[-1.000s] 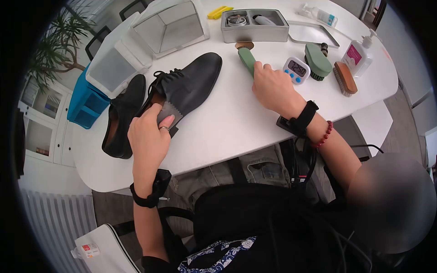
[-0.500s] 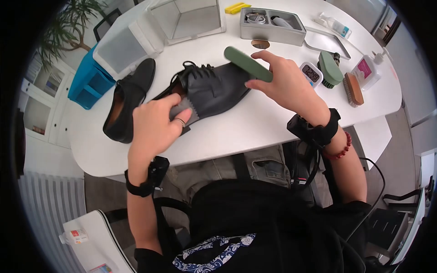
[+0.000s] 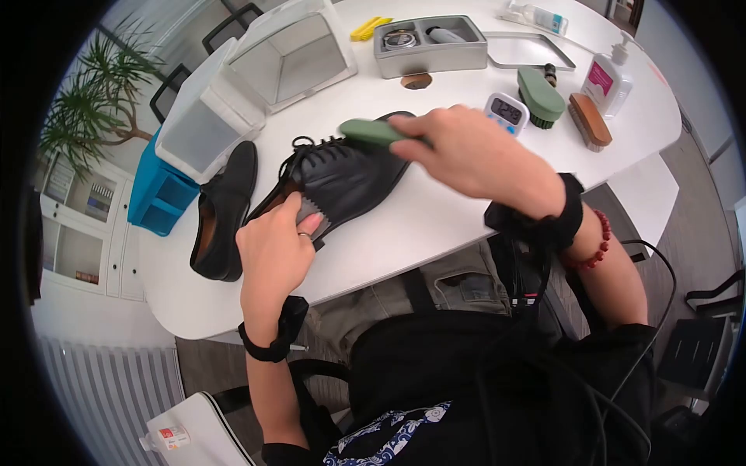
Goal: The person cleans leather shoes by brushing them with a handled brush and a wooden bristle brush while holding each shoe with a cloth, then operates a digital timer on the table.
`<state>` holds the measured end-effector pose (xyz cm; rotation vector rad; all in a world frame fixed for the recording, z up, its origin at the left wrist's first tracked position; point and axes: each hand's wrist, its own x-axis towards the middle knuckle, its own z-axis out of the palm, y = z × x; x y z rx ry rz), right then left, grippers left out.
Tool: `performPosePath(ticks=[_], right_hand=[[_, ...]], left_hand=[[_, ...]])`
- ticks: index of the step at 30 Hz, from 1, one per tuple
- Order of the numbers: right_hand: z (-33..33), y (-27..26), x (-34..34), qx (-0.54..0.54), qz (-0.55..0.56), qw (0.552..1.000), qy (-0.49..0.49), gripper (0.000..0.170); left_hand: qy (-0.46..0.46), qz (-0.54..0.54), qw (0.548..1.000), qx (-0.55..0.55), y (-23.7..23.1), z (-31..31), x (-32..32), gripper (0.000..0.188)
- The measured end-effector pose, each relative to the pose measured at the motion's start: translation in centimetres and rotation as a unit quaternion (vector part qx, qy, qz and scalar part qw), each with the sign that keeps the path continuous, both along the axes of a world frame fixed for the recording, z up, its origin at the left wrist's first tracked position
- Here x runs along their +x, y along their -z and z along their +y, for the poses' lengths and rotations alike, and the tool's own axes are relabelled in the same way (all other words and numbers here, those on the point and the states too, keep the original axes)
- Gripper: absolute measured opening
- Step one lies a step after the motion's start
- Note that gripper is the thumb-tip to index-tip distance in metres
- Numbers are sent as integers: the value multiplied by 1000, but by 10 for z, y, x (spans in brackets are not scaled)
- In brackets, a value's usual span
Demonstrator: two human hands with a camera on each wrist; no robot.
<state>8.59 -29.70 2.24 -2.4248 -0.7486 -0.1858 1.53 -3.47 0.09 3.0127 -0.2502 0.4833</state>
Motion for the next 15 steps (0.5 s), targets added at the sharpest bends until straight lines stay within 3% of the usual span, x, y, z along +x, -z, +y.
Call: performPosePath(ticks=[8, 11, 13, 15], right_hand=[[12, 17, 8, -79, -93, 990, 76, 36], [18, 17, -1, -19, -54, 998, 17, 22], [22, 11, -14, -17, 8, 1000, 15, 25], [18, 16, -11, -19, -8, 1000, 20, 26]], left_hand=[[-9, 0, 1000, 22, 0, -4, -2, 17], [-16, 1, 999, 28, 0, -6, 1, 18], [-19, 6, 999, 28, 0, -5, -1, 18], [-10, 4, 1000, 23, 1, -4, -1, 19]])
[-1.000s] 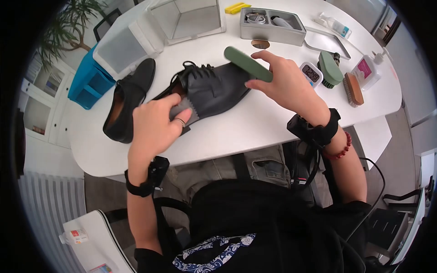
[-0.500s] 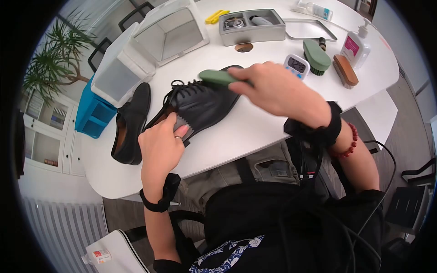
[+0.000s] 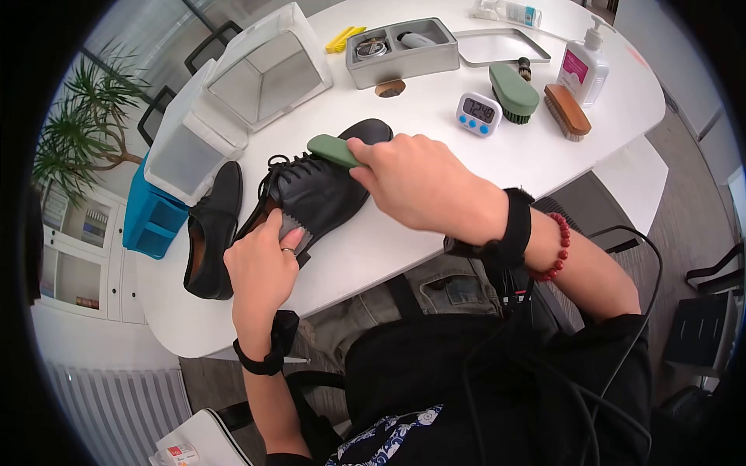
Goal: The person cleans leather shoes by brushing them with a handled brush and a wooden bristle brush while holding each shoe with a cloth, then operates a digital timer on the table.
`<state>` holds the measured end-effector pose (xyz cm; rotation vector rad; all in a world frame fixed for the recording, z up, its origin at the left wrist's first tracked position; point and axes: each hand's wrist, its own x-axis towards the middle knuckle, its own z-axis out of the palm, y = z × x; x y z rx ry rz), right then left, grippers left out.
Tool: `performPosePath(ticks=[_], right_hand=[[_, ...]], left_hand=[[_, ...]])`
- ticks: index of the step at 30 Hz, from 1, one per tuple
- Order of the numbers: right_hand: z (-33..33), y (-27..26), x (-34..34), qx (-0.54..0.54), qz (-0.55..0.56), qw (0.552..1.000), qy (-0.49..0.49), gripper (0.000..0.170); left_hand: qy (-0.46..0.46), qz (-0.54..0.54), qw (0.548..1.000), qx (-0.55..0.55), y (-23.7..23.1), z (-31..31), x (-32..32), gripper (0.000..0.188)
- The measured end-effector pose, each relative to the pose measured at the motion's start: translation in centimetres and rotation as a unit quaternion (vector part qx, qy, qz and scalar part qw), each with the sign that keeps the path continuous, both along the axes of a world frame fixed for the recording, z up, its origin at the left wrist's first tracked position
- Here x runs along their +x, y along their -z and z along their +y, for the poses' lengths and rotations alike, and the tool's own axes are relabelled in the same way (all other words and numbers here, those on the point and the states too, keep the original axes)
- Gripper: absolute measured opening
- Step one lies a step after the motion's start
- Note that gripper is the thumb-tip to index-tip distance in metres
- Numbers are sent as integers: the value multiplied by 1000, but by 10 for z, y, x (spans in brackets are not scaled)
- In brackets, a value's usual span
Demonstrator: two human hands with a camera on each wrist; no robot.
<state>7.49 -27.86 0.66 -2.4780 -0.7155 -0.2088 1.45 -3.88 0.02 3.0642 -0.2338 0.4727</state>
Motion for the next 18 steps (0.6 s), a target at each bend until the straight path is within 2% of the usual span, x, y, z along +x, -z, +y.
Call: performPosePath(ticks=[4, 7, 10, 14, 17, 18], right_hand=[[-8, 7, 22, -42, -50, 997, 48, 28], [-6, 7, 32, -56, -38, 995, 69, 27], [-4, 1, 22, -67, -70, 994, 58, 23], [-16, -31, -4, -112, -36, 992, 41, 29], [-20, -28, -2, -127, -24, 991, 44, 30], [-17, -17, 4, -110, -51, 991, 54, 24]], left_hand=[[16, -12, 1000, -6, 0, 3, 1, 19], [6, -7, 1000, -2, 1, 1, 1, 18], [0, -12, 1000, 2, 1, -1, 0, 17], [3, 2, 1000, 1, -2, 0, 0, 17], [13, -2, 1000, -6, -3, 2, 0, 18], [23, -3, 1000, -13, -3, 4, 0, 18]])
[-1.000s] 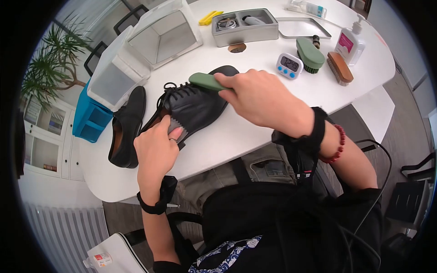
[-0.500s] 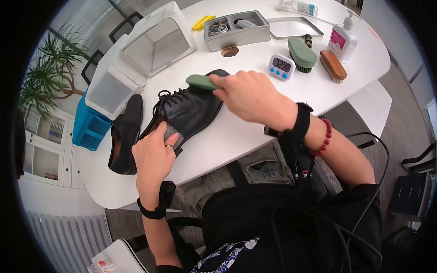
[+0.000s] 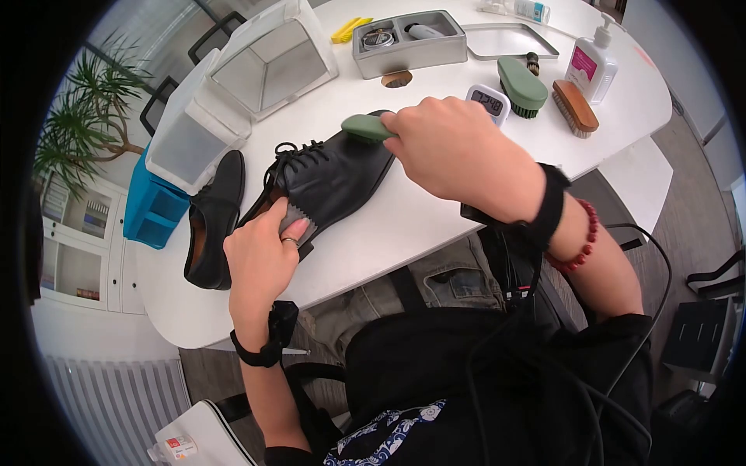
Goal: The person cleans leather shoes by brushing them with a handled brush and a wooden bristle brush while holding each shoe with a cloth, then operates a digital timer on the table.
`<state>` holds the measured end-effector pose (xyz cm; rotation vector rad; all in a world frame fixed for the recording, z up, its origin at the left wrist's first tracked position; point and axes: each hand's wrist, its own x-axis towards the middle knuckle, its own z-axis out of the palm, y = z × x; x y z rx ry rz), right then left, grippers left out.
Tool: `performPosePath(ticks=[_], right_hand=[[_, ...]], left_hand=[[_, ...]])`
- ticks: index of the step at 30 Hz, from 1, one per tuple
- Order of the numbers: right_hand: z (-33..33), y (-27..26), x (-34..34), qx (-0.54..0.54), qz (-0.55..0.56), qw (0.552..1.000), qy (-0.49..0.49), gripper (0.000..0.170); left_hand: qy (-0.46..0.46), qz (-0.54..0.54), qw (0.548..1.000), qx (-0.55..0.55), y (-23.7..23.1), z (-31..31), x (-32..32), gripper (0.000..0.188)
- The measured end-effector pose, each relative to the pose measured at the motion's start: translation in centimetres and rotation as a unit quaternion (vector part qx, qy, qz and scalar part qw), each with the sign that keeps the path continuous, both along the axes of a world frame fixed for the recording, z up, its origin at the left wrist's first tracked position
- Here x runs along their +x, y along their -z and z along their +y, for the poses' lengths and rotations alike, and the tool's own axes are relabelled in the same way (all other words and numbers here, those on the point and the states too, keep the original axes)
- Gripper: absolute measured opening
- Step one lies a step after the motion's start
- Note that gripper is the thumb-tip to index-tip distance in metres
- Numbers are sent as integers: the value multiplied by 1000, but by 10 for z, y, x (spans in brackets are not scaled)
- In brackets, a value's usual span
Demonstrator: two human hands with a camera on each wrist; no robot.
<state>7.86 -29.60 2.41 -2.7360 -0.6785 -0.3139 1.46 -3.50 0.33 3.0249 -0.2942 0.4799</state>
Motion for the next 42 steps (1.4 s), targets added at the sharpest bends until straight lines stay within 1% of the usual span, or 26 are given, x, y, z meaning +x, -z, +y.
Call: performPosePath(ticks=[1, 3, 4, 6, 8, 9, 13, 15, 16, 18, 19, 20, 22, 23, 25, 26, 28, 30, 32, 34, 35, 36, 38, 39, 40, 42], right_hand=[[2, 11, 6, 16, -30, 999, 7, 20], [9, 32, 19, 25, -51, 998, 13, 19], [13, 33, 21, 32, -69, 997, 18, 18], [14, 28, 18, 37, -69, 997, 15, 17], [15, 8, -4, 18, -40, 999, -21, 18], [13, 3, -13, 5, -20, 999, -39, 33], [6, -6, -27, -28, -7, 999, -36, 31], [0, -3, -13, -45, -49, 997, -36, 30], [-1, 2, -4, -42, -52, 997, -37, 30], [2, 21, 17, -37, -121, 991, 42, 19], [3, 26, 24, -29, -154, 986, 58, 18], [-1, 28, 31, -3, -105, 993, 59, 20], [-5, 23, 27, 38, -71, 995, 56, 23], [-5, 18, 24, 44, -68, 995, 55, 23], [-6, 10, 16, 50, -11, 998, 41, 25], [-8, 9, 14, 59, -11, 997, 46, 25], [-7, 5, 12, 62, 49, 996, 30, 24], [-7, 6, 12, 65, 40, 997, 18, 24], [-8, 5, 12, 76, 45, 996, 13, 25], [-12, 0, 12, 92, 67, 994, 1, 25], [-15, -3, 12, 101, 65, 993, 7, 25], [-17, -6, 11, 106, 69, 992, -8, 25], [-20, -4, 11, 112, 62, 991, -29, 26], [-20, -4, 13, 100, 78, 992, -25, 27], [-20, -7, 14, 88, 92, 992, -23, 33], [-21, -10, 13, 90, 105, 990, -18, 33]], left_hand=[[10, -2, 1000, -6, 0, 1, 0, 18], [6, 4, 1000, 0, -2, 0, 1, 18], [-1, 13, 1000, 5, -3, -1, 2, 19], [-6, 6, 1000, 11, 0, -3, 2, 19], [-19, 4, 1000, 14, 2, -3, 1, 19], [-20, 0, 1000, 16, 2, -3, 2, 19], [-16, 5, 1000, 9, 2, -3, 1, 19], [-18, 8, 1000, 1, 1, -3, 1, 18], [-21, 11, 1000, -6, 0, -3, 1, 18], [-34, 5, 999, 2, -1, -7, 0, 18], [-44, 1, 999, 8, -1, -9, -1, 18], [-50, -14, 998, 20, 2, -8, 0, 18], [-81, 15, 997, 8, 0, -11, 1, 18], [-83, 17, 996, 14, 1, -11, 3, 18], [-148, 33, 988, 3, 3, -12, 13, 24], [-144, 32, 989, 12, 4, -10, 20, 24], [-180, 4, 983, 29, 6, -6, 38, 25], [-189, 6, 981, 36, 5, 6, 62, 28], [-188, -1, 982, 36, 6, 19, 86, 32], [-190, -6, 981, 26, 1, 26, 96, 32], [-180, -21, 983, 5, 0, 29, 97, 29], [-168, -33, 985, -15, 0, 31, 99, 29], [-150, -64, 986, -39, -2, 40, 104, 32], [-143, -93, 984, -41, -3, 44, 106, 32], [-138, -124, 982, -45, -6, 50, 107, 32], [-86, -194, 960, -183, -15, 68, 110, 36]])
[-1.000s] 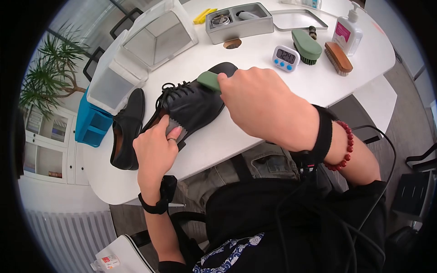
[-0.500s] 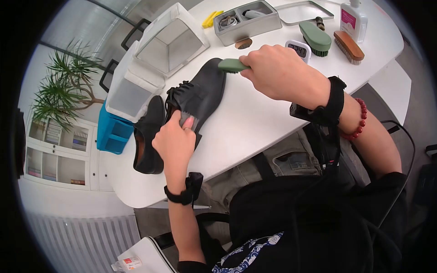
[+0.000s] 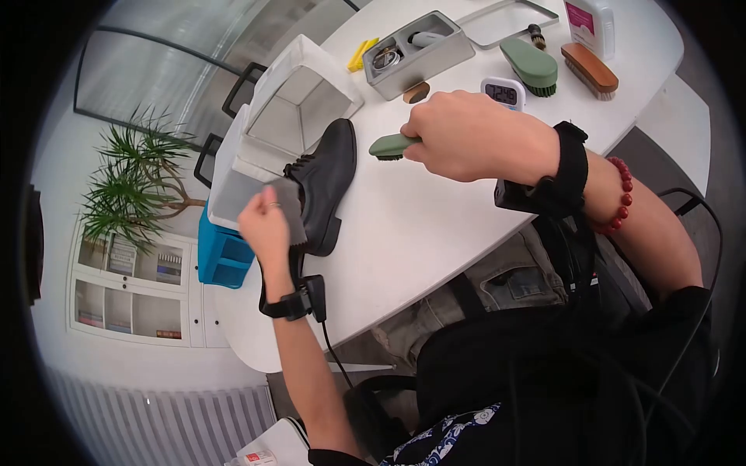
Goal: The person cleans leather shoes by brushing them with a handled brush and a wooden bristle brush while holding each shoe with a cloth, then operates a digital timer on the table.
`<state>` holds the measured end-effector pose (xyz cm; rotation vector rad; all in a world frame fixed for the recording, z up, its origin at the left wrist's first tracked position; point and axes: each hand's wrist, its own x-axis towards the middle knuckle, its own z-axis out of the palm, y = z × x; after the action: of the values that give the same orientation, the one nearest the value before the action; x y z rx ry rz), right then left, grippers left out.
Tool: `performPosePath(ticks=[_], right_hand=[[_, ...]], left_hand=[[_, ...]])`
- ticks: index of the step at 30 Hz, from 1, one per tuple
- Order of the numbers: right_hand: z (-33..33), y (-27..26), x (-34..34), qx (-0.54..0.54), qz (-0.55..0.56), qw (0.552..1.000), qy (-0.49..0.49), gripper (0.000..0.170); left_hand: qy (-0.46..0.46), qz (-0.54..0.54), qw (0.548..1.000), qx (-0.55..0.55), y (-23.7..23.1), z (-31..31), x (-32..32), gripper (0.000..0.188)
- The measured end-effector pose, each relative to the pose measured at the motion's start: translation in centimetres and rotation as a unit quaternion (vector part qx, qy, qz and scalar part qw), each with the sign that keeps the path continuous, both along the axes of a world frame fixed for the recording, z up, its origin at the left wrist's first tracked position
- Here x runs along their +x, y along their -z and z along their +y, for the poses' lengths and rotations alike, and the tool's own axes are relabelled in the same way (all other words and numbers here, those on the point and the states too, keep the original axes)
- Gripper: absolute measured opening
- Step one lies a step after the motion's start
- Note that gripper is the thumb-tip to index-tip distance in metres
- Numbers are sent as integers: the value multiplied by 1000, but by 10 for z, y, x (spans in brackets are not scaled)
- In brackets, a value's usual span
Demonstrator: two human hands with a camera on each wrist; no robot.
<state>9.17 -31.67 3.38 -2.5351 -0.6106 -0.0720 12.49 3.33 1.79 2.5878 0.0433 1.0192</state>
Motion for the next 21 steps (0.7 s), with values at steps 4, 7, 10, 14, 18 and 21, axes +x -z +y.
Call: performPosePath(ticks=[4, 7, 10, 14, 18, 21], right_hand=[[-2, 0, -2, 31, -32, 999, 15, 26], [-3, -2, -2, 37, -37, 999, 7, 27], [-2, 2, 2, 36, -27, 999, -1, 32], [4, -12, -5, 14, 42, 999, -2, 36], [6, -10, -5, 6, 69, 998, 3, 36], [5, 0, -3, 11, 33, 999, -12, 37]], left_hand=[[179, -57, 747, -638, -41, 19, -32, 40], [278, -33, 578, -766, -38, 58, -72, 48], [257, -57, 435, -861, -47, 23, -109, 64], [222, -28, 453, -863, -45, 6, -138, 72], [170, 151, 659, -717, -12, 45, -145, 71], [136, 254, 725, -625, -7, 51, -150, 72]])
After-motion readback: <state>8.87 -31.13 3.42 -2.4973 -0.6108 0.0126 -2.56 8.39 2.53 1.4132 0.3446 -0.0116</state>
